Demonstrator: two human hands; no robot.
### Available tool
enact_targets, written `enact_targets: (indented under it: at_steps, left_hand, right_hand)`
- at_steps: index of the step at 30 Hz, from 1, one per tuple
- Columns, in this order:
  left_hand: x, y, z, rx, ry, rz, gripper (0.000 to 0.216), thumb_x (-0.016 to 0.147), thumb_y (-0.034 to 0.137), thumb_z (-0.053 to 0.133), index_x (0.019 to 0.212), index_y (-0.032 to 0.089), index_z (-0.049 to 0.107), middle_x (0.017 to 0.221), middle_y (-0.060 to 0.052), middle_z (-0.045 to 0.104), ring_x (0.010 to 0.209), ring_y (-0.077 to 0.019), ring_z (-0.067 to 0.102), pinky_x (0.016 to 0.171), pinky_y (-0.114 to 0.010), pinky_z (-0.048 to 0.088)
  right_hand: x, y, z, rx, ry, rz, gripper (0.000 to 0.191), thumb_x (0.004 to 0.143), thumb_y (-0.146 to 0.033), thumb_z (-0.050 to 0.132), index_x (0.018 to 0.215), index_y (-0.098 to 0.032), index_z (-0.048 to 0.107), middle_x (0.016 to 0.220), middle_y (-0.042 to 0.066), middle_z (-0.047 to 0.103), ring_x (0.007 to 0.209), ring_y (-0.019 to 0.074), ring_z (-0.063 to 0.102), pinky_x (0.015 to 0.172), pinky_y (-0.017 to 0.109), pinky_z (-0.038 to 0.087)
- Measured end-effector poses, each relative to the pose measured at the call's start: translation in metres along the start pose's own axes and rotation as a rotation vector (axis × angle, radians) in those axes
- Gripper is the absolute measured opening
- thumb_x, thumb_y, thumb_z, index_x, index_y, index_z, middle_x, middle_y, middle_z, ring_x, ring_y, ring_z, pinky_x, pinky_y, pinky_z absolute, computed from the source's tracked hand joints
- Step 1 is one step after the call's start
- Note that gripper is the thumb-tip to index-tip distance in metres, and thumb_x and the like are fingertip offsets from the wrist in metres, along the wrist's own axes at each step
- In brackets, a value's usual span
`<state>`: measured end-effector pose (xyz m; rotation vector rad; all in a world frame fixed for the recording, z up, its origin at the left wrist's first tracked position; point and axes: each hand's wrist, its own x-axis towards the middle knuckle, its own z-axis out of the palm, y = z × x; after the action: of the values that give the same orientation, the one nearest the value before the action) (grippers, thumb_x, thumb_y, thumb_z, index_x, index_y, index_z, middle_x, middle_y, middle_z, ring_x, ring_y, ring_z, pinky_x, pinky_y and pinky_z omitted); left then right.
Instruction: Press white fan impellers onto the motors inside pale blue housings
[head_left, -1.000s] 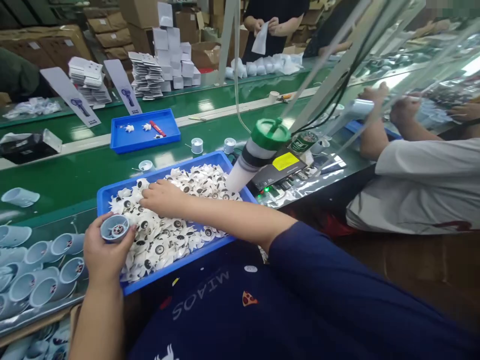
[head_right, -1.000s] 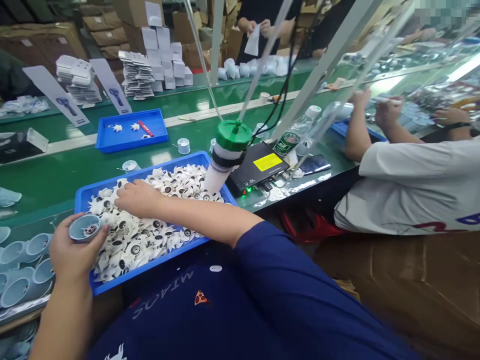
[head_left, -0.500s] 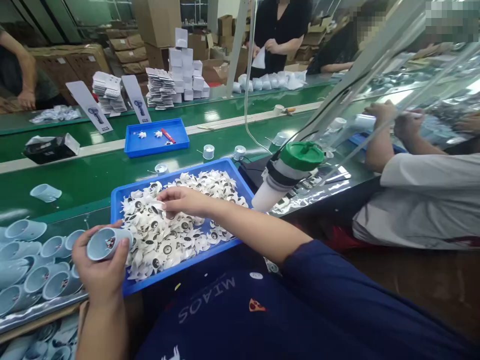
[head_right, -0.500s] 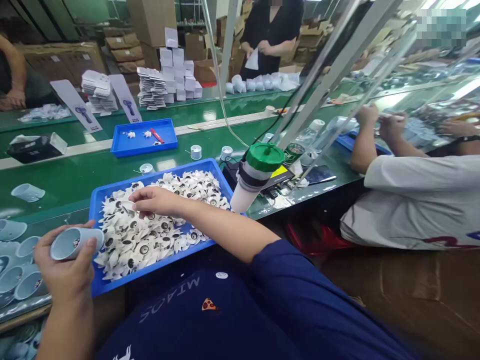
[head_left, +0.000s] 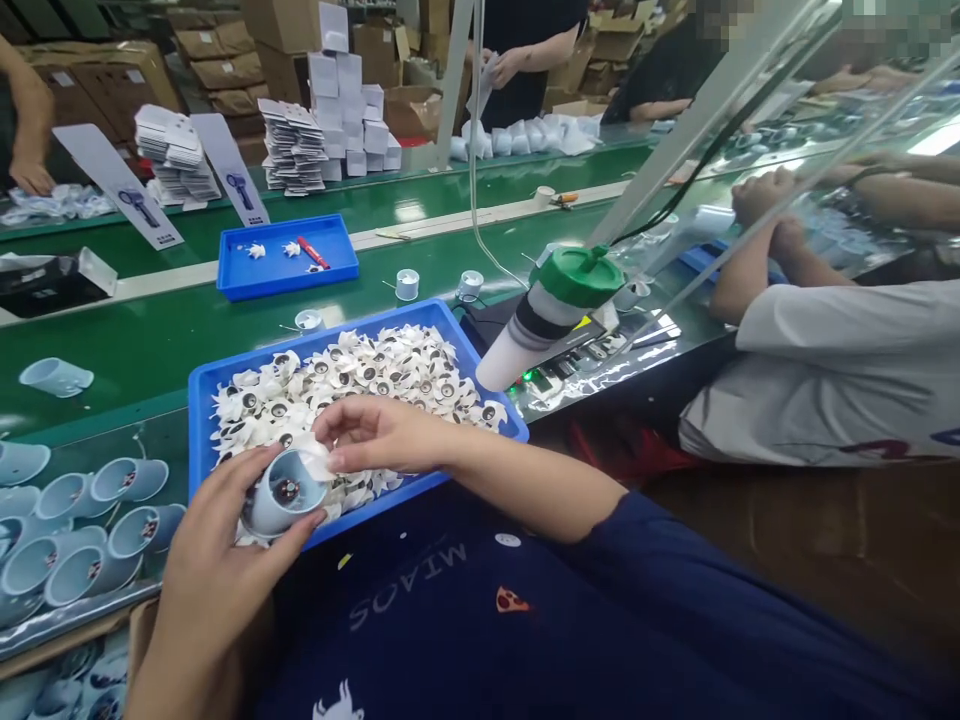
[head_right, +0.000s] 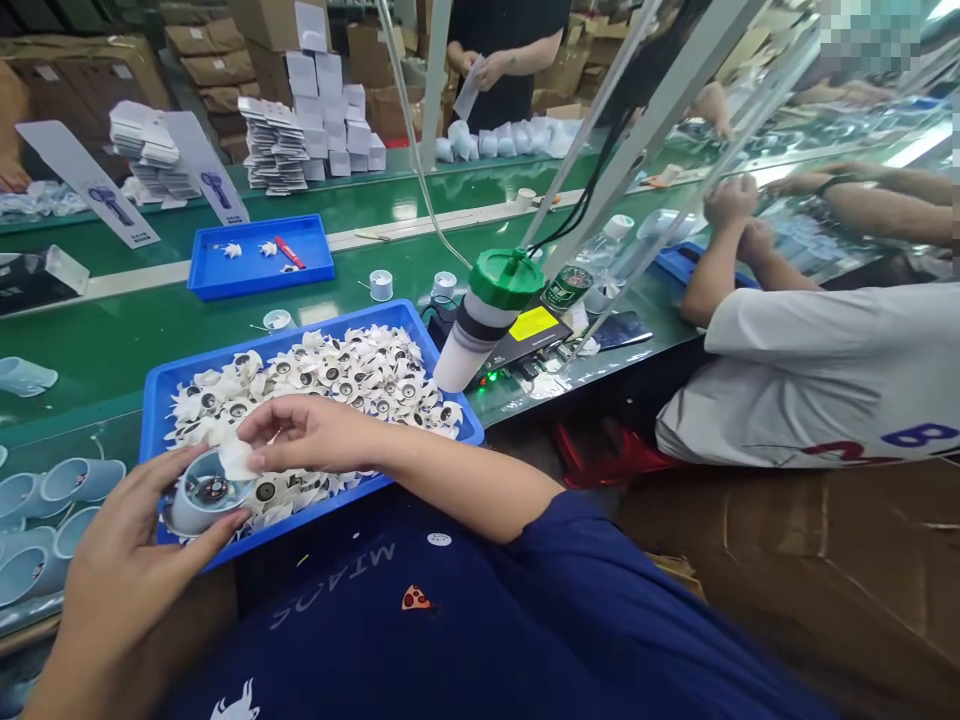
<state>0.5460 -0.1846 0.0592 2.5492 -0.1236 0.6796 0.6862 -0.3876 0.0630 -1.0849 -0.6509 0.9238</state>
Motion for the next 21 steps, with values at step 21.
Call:
enact_targets:
  at_steps: [21]
  left_hand:
    - [0.161, -0.067, 0.014, 0.275, -0.099, -0.289, 0.056, 0.091, 0.05, 0.07, 0.138, 0.021, 0.06, 0.133, -0.013, 0.061, 0.123, -0.0324, 0.063, 0.103, -0.046, 0.055]
  right_hand:
    - [-0.051, -0.007, -0.019, -0.787, 0.356, -0.731, 0.012, 0.1, -0.025, 0.069, 0.108, -0.02, 0.076, 0.113, 0.009, 0.06, 0.107, 0.0178, 0.064, 0.098, 0.036, 0.057]
